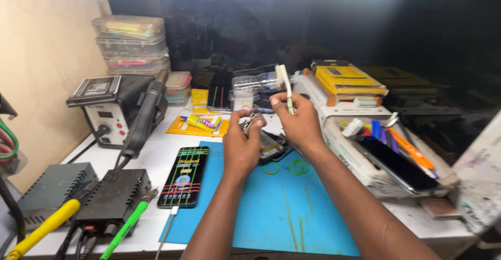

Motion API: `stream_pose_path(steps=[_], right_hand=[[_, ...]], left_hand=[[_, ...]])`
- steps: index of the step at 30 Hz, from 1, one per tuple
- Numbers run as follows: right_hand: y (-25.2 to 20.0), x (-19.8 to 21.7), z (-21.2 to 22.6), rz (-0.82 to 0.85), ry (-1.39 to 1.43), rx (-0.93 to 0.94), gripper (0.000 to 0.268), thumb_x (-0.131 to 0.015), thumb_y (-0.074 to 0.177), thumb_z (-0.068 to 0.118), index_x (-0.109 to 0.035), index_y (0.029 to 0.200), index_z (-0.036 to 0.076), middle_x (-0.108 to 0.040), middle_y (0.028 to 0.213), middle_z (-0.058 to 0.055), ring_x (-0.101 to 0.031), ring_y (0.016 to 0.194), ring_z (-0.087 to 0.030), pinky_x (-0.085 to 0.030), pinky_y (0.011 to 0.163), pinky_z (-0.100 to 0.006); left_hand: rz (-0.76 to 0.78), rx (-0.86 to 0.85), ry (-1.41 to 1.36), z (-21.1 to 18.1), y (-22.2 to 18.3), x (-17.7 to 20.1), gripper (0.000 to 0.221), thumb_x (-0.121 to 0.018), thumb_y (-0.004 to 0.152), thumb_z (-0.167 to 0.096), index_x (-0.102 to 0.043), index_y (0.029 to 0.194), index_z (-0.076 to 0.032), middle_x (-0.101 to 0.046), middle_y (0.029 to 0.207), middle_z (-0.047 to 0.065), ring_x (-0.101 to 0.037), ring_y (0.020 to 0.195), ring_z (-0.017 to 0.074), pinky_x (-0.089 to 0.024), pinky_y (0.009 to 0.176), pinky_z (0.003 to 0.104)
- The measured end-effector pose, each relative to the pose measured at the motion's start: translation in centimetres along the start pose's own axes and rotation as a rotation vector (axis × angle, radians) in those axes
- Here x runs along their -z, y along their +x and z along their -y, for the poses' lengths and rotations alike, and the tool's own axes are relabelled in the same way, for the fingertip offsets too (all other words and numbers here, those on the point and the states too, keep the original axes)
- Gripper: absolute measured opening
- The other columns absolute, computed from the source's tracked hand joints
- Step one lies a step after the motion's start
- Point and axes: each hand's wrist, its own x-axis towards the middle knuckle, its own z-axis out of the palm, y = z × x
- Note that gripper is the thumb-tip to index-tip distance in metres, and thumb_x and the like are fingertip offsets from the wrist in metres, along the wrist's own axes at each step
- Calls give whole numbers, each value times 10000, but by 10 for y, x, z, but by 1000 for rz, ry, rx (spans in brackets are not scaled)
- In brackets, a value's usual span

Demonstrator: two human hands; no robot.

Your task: The person disassembles a mobile phone using a screwdriver and a plastic prying tool, removes components from the internal frame, and later applies liquid from a bottle onto the parts.

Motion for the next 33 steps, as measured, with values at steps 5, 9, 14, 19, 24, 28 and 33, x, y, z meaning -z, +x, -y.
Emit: stream_pose_path(steps=[5,9,14,19,24,28,33], right_hand=[[-6,-12,-43,8,147,50,268,-740,943,280,-776,1083,55,-715,802,24,-567,683,-42,-450,597,-231],[-7,-3,-52,10,106,26,277,-759,950,297,-798,1076,53,-710,782,-11,-579,690,-56,-467,627,-232],[-10,-7,-51,101,137,-14,274,-752,920,296,-796,1053,60,-765,848,-23,-635,741,-61,-504,678,-237],[-12,-9,-51,105,145,1,273,-737,935,306,-787,1037,58,-774,873,-33,-658,783,-70,-520,712,-243],[-14,-9,-47,93,83,0,277,-734,927,301,-791,1033,53,-775,869,-37,-672,788,-80,-527,718,-247],[-15,-9,-45,101,113,-59,269,-741,926,304,-789,1025,59,-761,840,-47,-660,737,-70,-524,662,-240],[-16,-9,-46,118,99,-38,253,-738,933,290,-789,1012,55,-764,804,-33,-661,690,-59,-519,618,-233]], left_hand=[[90,-73,-67,4,2,0,280,-687,935,-194,-602,1166,-61,-767,839,50,-624,515,80,-489,456,254],[116,-14,-17,3,2,1,249,-693,943,-196,-624,1142,-63,-725,759,48,-585,503,74,-448,448,257],[124,-34,-43,8,4,2,247,-685,949,-183,-640,1164,-70,-656,681,16,-582,523,53,-444,459,236],[132,-6,-97,16,7,3,253,-685,948,-188,-665,1163,-58,-660,692,3,-565,520,48,-427,447,228],[143,30,-79,16,8,4,261,-696,940,-180,-678,1173,-63,-653,677,13,-568,507,55,-424,433,233],[149,45,-102,19,11,4,270,-697,931,-178,-671,1173,-61,-680,703,11,-575,500,58,-436,429,235],[153,43,-117,28,14,3,240,-686,952,-200,-663,1141,-54,-684,686,28,-581,494,67,-446,444,239]])
